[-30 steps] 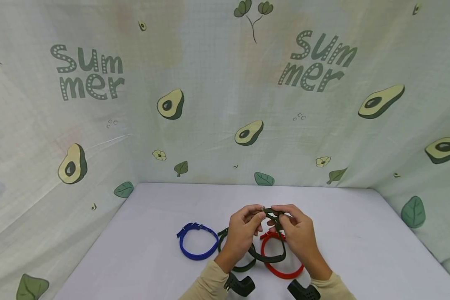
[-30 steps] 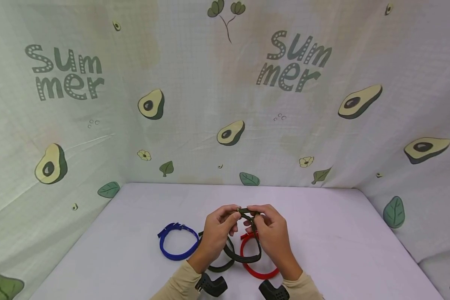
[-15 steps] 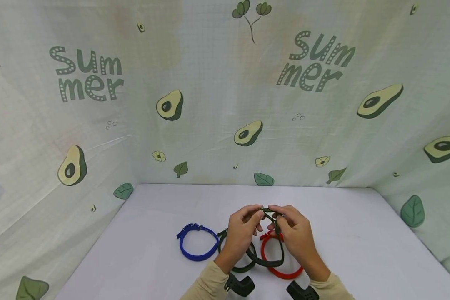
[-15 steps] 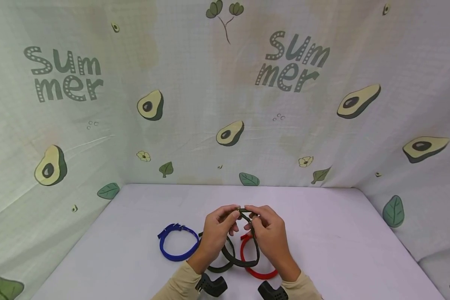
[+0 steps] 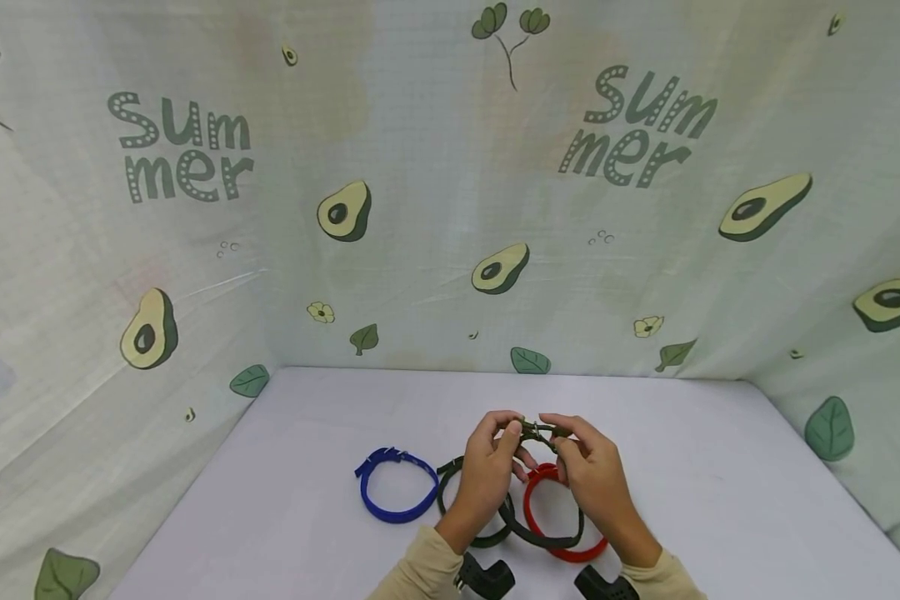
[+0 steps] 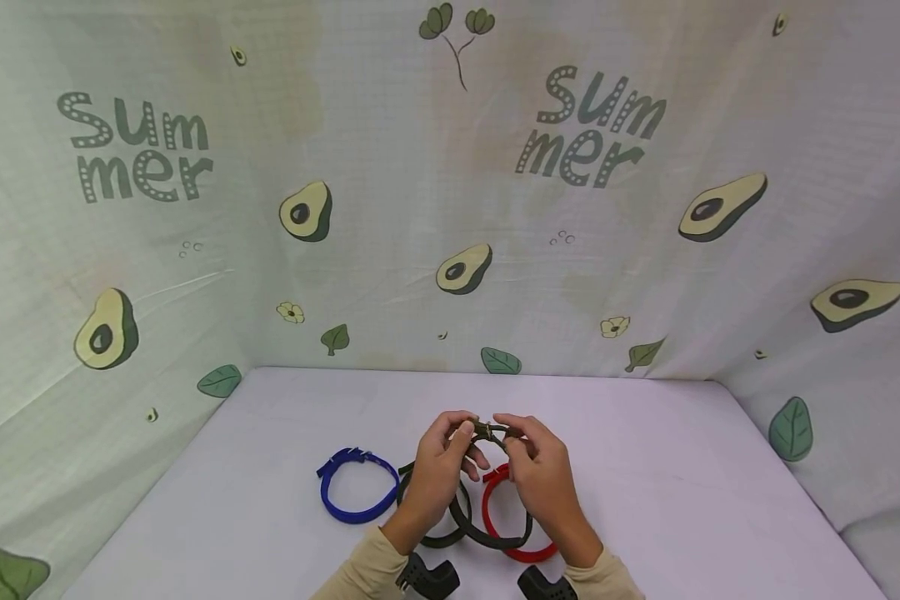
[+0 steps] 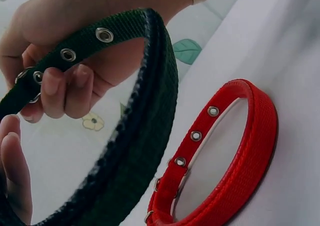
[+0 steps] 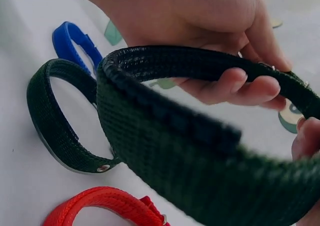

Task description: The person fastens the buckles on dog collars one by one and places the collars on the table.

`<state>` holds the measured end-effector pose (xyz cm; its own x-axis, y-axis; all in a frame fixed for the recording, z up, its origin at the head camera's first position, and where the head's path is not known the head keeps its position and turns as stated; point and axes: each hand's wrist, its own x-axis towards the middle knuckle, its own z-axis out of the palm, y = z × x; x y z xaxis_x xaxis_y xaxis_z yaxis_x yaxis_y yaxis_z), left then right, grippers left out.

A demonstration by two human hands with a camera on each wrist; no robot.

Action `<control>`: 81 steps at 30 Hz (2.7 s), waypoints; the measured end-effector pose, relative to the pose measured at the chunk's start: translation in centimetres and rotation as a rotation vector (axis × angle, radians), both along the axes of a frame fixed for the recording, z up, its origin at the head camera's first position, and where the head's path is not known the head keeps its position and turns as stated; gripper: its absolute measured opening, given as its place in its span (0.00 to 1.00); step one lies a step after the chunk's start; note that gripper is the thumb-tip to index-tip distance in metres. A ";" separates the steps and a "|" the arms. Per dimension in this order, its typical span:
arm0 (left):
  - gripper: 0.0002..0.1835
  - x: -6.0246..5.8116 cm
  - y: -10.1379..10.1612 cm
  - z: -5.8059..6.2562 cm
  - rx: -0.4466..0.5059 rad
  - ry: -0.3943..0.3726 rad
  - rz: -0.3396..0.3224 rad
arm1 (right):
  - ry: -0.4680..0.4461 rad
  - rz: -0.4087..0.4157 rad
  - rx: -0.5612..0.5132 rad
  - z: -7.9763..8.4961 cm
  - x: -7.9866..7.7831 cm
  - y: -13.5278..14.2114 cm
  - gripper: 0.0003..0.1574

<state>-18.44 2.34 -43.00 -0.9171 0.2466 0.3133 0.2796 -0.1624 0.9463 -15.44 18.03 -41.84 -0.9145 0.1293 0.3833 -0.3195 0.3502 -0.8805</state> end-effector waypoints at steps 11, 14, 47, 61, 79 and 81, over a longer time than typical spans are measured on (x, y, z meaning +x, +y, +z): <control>0.17 -0.2 -0.2 0.3 0.030 0.038 -0.051 | 0.003 0.031 0.027 -0.2 -0.3 -0.3 0.17; 0.17 -0.2 -0.3 0.5 0.050 0.014 -0.053 | -0.008 0.038 -0.011 -0.1 -0.3 -0.3 0.16; 0.18 -0.6 -0.6 0.5 0.173 -0.071 -0.025 | -0.029 0.046 -0.158 -0.2 0.0 -0.3 0.09; 0.17 -0.3 -0.3 -0.1 0.200 -0.058 -0.109 | -0.094 0.047 -0.266 -0.1 -0.4 -0.2 0.10; 0.11 0.0 -0.1 -0.6 -0.034 0.070 -0.102 | -0.214 0.033 -0.373 0.1 -0.4 0.0 0.17; 0.10 0.1 0.0 -0.6 -0.060 0.096 -0.089 | -0.225 0.042 -0.404 0.1 -0.4 0.0 0.17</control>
